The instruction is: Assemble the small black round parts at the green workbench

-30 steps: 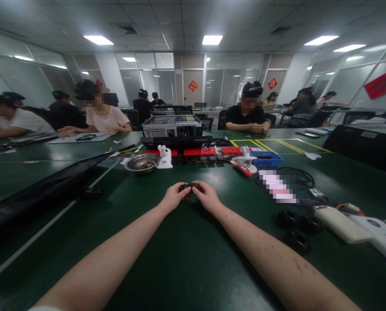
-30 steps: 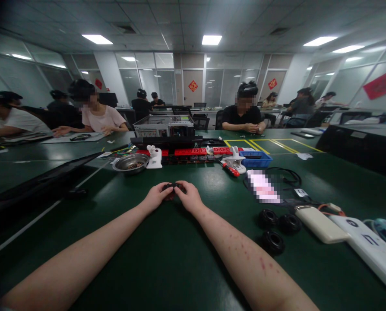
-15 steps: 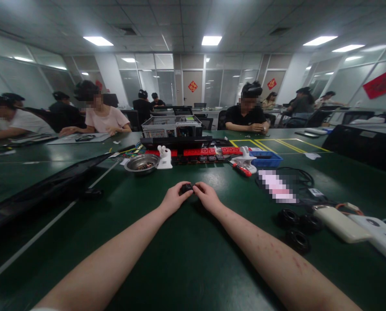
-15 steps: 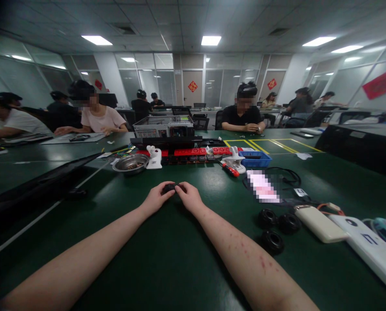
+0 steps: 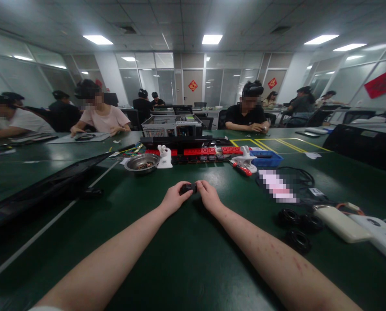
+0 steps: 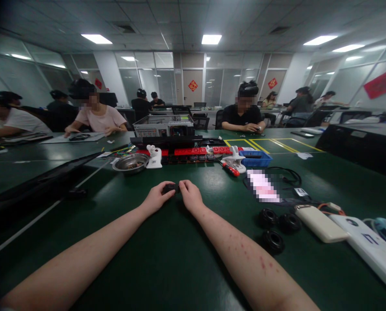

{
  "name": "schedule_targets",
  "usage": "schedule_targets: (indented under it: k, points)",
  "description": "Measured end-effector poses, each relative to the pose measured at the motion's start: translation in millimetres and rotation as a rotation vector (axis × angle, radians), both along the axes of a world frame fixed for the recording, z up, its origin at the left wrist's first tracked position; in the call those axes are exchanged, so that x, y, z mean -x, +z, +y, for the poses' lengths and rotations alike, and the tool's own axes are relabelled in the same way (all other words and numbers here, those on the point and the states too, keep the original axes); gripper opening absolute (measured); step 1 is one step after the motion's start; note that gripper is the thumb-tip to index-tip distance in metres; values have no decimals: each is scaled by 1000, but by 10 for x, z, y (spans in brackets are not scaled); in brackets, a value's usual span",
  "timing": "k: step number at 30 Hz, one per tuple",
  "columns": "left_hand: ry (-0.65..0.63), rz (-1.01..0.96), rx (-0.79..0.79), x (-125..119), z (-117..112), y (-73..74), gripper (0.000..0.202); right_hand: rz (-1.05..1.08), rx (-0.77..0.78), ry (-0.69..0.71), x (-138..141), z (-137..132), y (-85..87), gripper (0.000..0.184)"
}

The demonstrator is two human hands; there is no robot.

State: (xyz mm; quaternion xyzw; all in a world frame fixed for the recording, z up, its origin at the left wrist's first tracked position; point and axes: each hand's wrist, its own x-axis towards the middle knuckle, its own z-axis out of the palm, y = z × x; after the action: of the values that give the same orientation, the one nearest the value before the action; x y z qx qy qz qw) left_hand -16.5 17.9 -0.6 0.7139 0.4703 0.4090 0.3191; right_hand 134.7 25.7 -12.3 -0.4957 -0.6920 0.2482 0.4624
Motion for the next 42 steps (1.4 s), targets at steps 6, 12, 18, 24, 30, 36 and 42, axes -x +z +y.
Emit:
schedule_targets:
  k: [6, 12, 18, 24, 30, 36, 42]
  points:
    - [9, 46, -49, 1, -25, 12, 36, -97, 78, 11, -17, 28, -30, 44]
    - [-71, -200, 200, -7, 45, -42, 40, -79, -45, 90, -18, 22, -20, 26]
    - [-64, -283, 252, -8, 112, -80, 39, -80, -115, 123, -9, -23, -2, 31]
    - [-13, -3, -19, -5, -8, 19, 35, -35, 2, 4, -1, -18, 6, 32]
    - [-15, 121, -104, -4, -75, 81, 38, -142, 113, -6, -22, -12, 14, 47]
    - [-29, 37, -8, 0, -13, 11, 39, -140, 67, 18, -13, -6, 22, 38]
    - [-99, -170, 178, -4, 67, -48, 38, -131, -78, 79, -18, -20, 30, 26]
